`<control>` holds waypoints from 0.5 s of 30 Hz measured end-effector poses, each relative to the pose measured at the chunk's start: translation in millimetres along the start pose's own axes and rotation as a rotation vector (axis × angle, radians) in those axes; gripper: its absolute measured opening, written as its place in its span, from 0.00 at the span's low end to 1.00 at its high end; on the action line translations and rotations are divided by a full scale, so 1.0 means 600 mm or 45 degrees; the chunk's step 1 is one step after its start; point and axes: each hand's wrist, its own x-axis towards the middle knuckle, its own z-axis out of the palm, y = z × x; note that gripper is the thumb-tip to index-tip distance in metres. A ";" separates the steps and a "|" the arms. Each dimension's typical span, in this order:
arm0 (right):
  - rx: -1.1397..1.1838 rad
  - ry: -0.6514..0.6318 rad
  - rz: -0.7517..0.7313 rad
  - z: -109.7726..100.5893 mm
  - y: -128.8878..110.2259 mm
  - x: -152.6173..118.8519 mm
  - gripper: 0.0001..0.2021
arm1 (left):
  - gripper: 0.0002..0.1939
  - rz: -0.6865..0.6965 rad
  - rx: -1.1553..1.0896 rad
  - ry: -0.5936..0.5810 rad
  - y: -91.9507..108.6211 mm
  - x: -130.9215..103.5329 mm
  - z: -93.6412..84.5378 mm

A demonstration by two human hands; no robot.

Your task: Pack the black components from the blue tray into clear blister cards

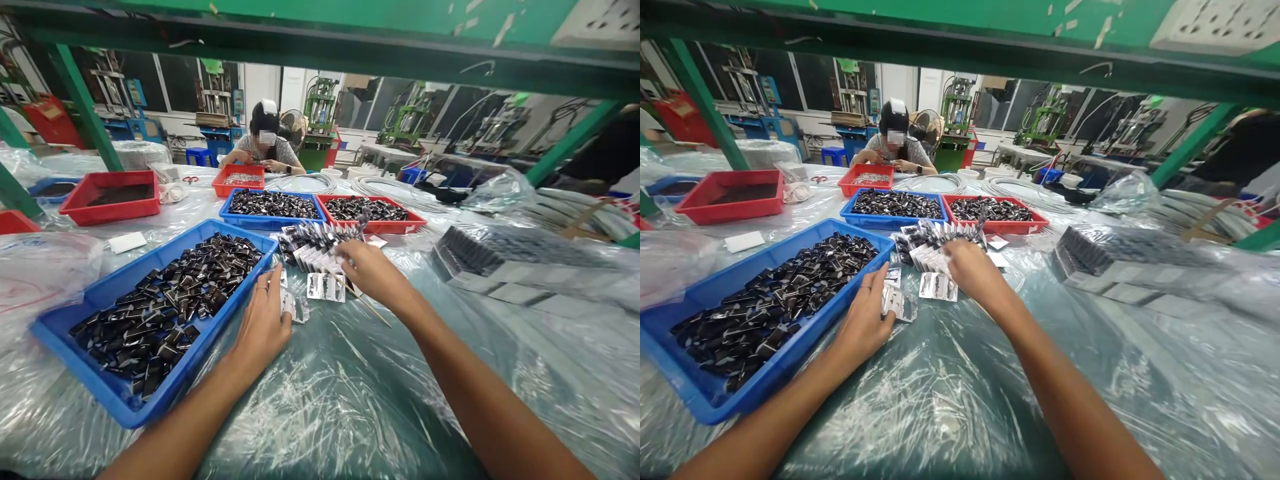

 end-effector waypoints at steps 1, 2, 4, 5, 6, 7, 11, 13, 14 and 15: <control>-0.069 -0.130 0.040 0.009 0.021 -0.019 0.11 | 0.37 0.052 0.089 0.012 0.002 -0.002 0.000; -0.116 -0.233 0.066 0.020 0.037 -0.038 0.10 | 0.33 0.117 0.167 0.015 0.004 -0.003 -0.001; -0.153 -0.318 0.094 0.039 0.054 -0.066 0.09 | 0.24 0.255 0.272 -0.026 0.009 -0.005 -0.005; -0.146 -0.321 0.103 0.046 0.057 -0.074 0.08 | 0.19 0.308 0.304 -0.071 0.012 -0.006 -0.007; -0.128 -0.306 0.111 0.048 0.058 -0.078 0.08 | 0.15 0.342 0.332 -0.122 0.014 -0.006 -0.010; -0.103 -0.263 0.120 0.047 0.059 -0.078 0.09 | 0.12 0.360 0.357 -0.167 0.015 -0.007 -0.012; -0.021 0.088 0.261 0.026 0.080 -0.067 0.13 | 0.02 0.464 0.325 -0.333 0.020 -0.010 -0.015; -0.034 0.083 0.391 0.024 0.095 -0.065 0.14 | 0.03 0.573 0.272 -0.492 0.023 -0.013 -0.013; -0.039 0.015 0.454 0.028 0.101 -0.066 0.17 | 0.04 0.600 0.260 -0.563 0.024 -0.015 -0.011; -0.041 -0.058 0.510 0.033 0.105 -0.068 0.22 | 0.04 0.602 0.261 -0.612 0.024 -0.016 -0.010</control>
